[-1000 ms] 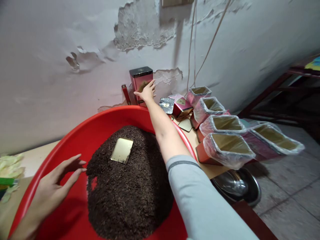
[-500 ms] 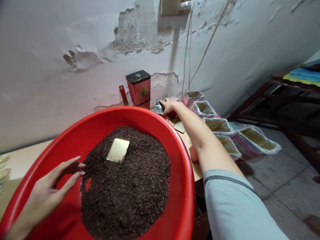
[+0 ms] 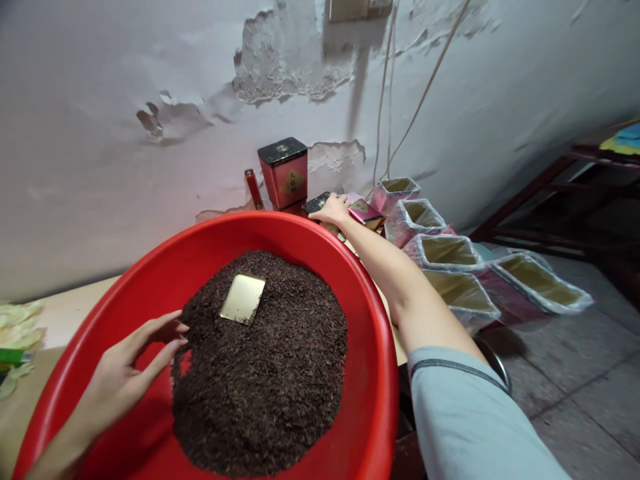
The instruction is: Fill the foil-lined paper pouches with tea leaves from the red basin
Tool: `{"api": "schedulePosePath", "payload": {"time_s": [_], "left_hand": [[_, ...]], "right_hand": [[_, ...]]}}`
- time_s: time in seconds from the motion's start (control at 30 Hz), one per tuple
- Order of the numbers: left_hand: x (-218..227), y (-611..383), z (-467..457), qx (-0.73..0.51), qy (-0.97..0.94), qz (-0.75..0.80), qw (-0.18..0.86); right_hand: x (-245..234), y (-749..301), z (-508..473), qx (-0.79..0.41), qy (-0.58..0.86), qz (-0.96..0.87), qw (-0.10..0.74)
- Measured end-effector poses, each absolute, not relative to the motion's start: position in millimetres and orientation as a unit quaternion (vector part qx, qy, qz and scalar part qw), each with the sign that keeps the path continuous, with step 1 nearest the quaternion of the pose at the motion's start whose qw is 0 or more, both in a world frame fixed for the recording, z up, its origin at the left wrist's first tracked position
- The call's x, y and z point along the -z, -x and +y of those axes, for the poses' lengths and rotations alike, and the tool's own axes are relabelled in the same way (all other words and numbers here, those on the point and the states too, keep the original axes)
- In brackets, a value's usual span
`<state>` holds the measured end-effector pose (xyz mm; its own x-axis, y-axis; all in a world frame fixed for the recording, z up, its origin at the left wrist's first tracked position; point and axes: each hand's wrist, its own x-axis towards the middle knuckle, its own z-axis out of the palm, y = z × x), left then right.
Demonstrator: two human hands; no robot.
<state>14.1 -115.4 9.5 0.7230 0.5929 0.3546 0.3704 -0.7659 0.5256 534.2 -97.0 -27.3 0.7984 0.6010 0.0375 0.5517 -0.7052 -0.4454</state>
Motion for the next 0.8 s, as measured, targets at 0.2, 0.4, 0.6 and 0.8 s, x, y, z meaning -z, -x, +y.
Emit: {"api": "schedulePosePath", "payload": {"time_s": [0.2,0.4,0.6,0.8], "left_hand": [[-8,-13,-116,-0.256,-0.900,0.275,0.221],[-8,-16,-117,-0.255,-0.910,0.256,0.204],[-12,-25,-121,-0.245,-0.912,0.245,0.219],[-13,-24,-123,-0.234,-0.913,0.243,0.229]], "right_hand": [[21,-519,-82,-0.077,0.928,-0.265,0.250],[22,-508,-72,-0.112,0.923,-0.255,0.267],[25,-509,-60,-0.135,0.922,-0.247,0.266],[28,-514,-56,-0.144,0.910,-0.295,0.253]]}}
